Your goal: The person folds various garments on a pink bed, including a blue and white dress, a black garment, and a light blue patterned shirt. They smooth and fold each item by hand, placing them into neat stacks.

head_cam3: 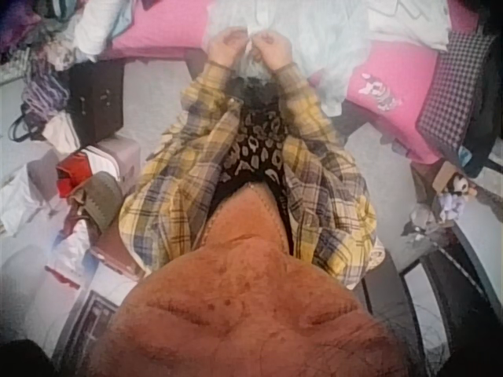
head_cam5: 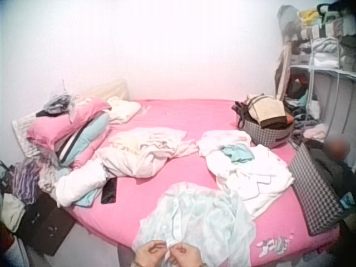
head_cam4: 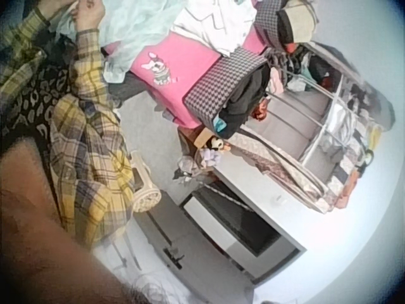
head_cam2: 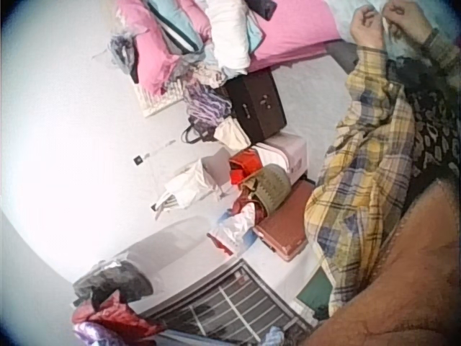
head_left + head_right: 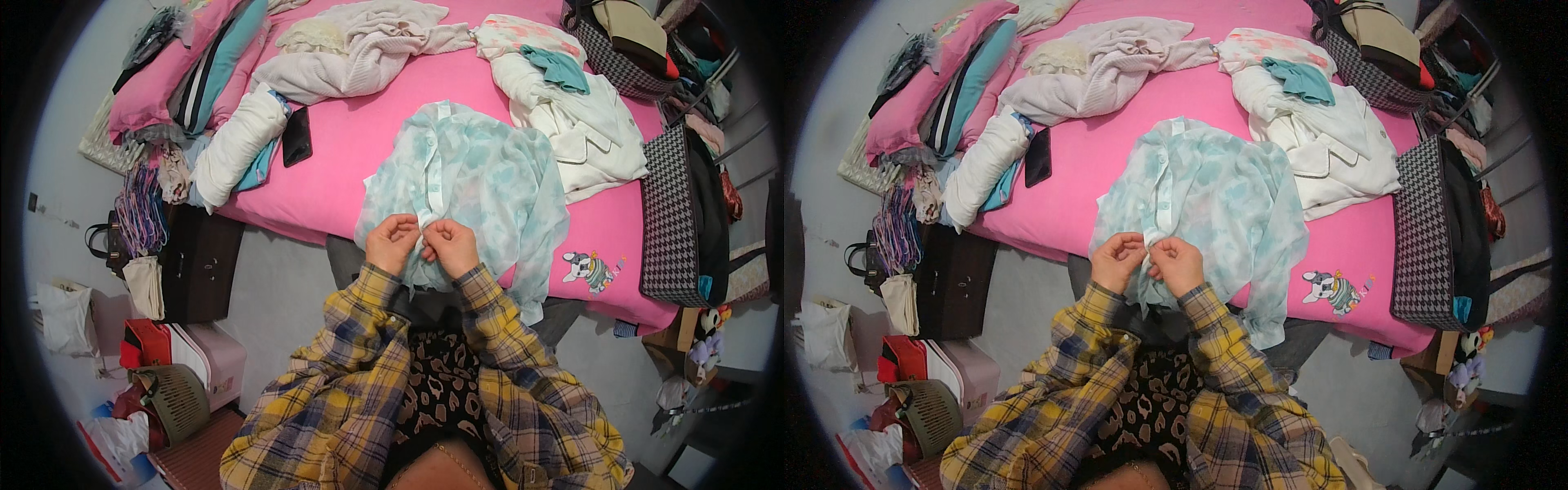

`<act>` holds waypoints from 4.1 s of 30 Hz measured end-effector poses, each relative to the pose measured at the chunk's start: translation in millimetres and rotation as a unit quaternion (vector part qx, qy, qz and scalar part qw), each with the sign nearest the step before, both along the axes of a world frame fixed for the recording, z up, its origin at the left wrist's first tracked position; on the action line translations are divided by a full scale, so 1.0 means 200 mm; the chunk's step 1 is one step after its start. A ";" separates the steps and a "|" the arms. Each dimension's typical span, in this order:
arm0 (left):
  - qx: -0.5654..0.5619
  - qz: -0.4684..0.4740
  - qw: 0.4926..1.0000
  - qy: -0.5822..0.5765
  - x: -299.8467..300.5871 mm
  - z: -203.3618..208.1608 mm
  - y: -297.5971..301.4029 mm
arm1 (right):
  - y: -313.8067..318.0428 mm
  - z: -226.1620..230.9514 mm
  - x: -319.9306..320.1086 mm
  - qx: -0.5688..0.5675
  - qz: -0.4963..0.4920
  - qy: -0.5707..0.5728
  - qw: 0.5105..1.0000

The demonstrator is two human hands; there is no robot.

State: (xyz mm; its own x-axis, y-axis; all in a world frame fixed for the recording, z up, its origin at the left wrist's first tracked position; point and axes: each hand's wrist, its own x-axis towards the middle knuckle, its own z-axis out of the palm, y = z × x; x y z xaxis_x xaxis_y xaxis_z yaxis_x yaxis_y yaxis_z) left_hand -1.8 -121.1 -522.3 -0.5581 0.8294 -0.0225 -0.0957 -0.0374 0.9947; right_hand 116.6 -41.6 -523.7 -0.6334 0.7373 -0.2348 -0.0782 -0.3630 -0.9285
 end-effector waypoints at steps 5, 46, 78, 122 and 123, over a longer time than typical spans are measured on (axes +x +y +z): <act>0.012 0.076 0.946 0.316 0.07 0.00 0.00 | -0.01 0.01 -0.01 -0.003 0.008 0.028 1.000; -0.055 -0.115 0.980 -0.151 -0.03 0.00 -0.02 | 0.01 0.02 0.03 -0.088 0.011 0.130 0.988; -0.143 0.055 0.836 0.528 -0.67 -0.06 0.40 | 0.98 0.16 0.48 0.430 -0.193 -0.413 0.779; 0.293 0.102 0.795 0.522 -0.35 1.94 -0.56 | 0.30 1.92 1.41 0.719 -0.248 0.061 0.647; 0.304 0.084 0.805 0.502 -0.40 1.88 -0.52 | 0.26 2.01 1.39 0.745 -0.269 0.014 0.610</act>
